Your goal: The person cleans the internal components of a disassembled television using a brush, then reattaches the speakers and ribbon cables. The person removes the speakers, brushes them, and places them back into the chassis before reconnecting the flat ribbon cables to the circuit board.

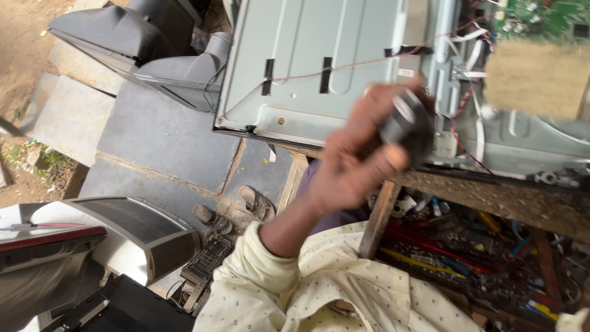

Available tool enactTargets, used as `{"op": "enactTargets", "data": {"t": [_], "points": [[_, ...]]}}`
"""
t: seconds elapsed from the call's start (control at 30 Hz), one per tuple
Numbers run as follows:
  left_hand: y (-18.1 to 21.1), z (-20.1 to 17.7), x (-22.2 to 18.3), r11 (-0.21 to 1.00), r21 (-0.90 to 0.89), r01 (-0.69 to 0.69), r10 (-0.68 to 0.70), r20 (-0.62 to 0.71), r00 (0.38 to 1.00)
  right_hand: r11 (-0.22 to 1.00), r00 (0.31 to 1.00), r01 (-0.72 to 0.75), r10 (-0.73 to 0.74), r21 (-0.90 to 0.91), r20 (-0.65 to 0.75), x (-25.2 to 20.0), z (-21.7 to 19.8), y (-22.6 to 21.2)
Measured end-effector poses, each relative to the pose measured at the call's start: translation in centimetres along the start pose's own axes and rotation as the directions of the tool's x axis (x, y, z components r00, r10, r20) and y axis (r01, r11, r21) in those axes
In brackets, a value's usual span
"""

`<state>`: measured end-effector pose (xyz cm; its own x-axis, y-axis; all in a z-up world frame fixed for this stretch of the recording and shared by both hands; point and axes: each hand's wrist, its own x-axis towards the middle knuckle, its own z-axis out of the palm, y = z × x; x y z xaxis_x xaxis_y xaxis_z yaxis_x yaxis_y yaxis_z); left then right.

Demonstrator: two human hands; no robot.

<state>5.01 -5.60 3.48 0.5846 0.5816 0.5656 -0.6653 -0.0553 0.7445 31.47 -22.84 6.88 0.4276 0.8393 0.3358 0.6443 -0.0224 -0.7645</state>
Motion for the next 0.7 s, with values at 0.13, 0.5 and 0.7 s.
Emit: {"op": "enactTargets", "data": {"t": [0.13, 0.5, 0.7], "points": [[-1.6, 3.6, -0.6, 0.969, 0.145, -0.199, 0.183, 0.118, 0.976, 0.998, 0.979, -0.069, 0.07, -0.016, 0.192, 7.2, 3.6, 0.5], [-1.5, 1.9, -2.8, 0.795, 0.441, -0.417, 0.145, 0.529, 0.836, 0.903, 0.778, 0.26, 0.013, -0.341, 0.629, 14.3, 15.1, -11.2], [-6.4, 2.4, -6.2, 0.993, 0.111, -0.037, -0.026, 0.521, 0.853, 0.99, 0.759, 0.13, -0.068, -0.048, 0.648, 16.7, 21.1, -16.2]]}}
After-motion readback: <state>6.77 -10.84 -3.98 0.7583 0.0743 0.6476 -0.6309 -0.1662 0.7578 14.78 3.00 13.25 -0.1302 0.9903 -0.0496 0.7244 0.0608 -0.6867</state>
